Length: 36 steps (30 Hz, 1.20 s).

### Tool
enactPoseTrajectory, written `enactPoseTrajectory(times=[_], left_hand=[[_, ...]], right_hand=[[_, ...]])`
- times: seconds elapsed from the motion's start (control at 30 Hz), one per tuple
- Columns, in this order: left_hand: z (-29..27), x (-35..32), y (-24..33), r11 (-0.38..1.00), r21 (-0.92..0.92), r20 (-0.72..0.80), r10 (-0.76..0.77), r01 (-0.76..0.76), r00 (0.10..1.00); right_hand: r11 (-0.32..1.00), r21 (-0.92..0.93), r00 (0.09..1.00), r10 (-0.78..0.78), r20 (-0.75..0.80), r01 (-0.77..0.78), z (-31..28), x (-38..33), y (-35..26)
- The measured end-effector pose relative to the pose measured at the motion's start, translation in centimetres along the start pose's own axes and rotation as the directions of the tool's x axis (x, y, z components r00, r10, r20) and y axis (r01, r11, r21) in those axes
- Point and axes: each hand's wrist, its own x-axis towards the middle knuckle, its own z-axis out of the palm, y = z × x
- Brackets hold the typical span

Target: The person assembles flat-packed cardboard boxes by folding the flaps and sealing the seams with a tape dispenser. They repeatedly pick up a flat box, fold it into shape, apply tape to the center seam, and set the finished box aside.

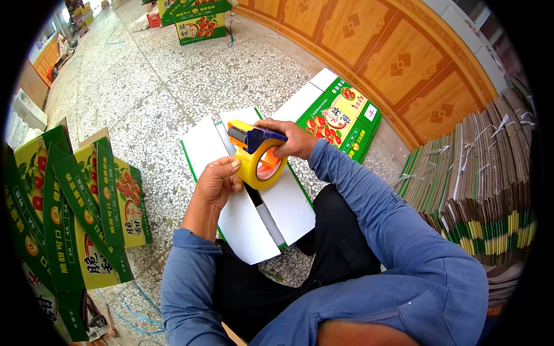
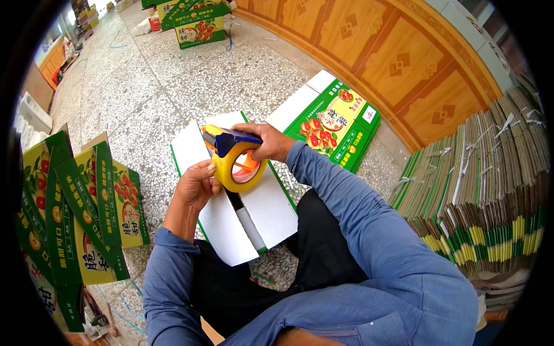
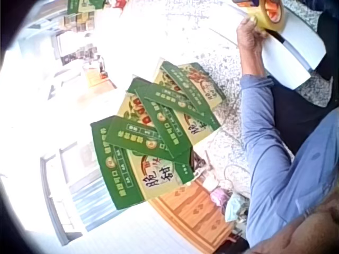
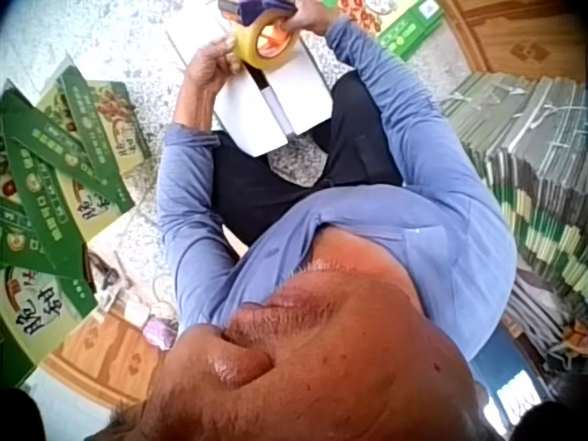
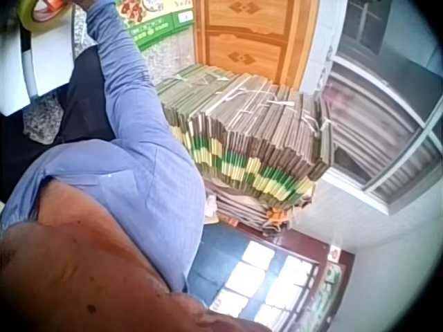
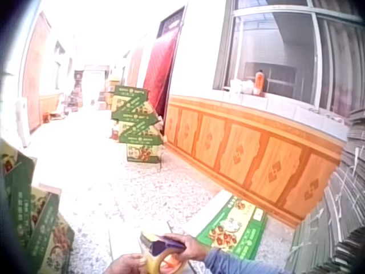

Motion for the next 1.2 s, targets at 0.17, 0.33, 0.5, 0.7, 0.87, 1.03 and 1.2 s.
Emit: enactPoseTrajectory(times=[0.17,0.33,0.5,0.7,0.87,1.03,1.2], left_hand=[[0.3,-0.3,0.4,1.000,0.011,-0.032,0.013,-0.013,0.999],[0.4,-0.6,0.5,1.000,0.011,-0.038,0.014,-0.013,0.999],[0.1,-0.8,0.5,0.998,0.055,-0.037,0.008,-0.006,0.999],[1.0,-1.7,0.9,0.984,0.177,-0.158,0.052,-0.023,0.986],[0.1,-1.8,0.7,0.894,0.434,-0.224,0.229,-0.113,0.947],[1.4,-2.8,1.3,0.899,0.423,-0.205,0.218,-0.114,0.954],[2.2,-3.2,1.8,0.923,0.376,-0.260,0.185,-0.077,0.948]], right_hand=[[0.996,-0.092,1.000,-0.020,-0.003,0.020,0.0,0.2,-0.4],[0.999,-0.053,1.000,-0.007,0.006,0.007,0.4,0.1,-0.5],[0.991,-0.131,1.000,-0.015,0.013,0.017,0.4,-0.1,-0.6],[0.984,-0.173,0.999,-0.033,-0.004,0.032,0.7,-0.3,-0.8],[0.967,-0.218,0.991,-0.133,0.010,0.132,0.8,-0.3,-0.7],[0.925,-0.321,0.978,-0.207,0.014,0.201,0.9,-0.3,-0.9],[0.880,-0.404,0.965,-0.259,0.034,0.250,1.1,-0.3,-1.2]])
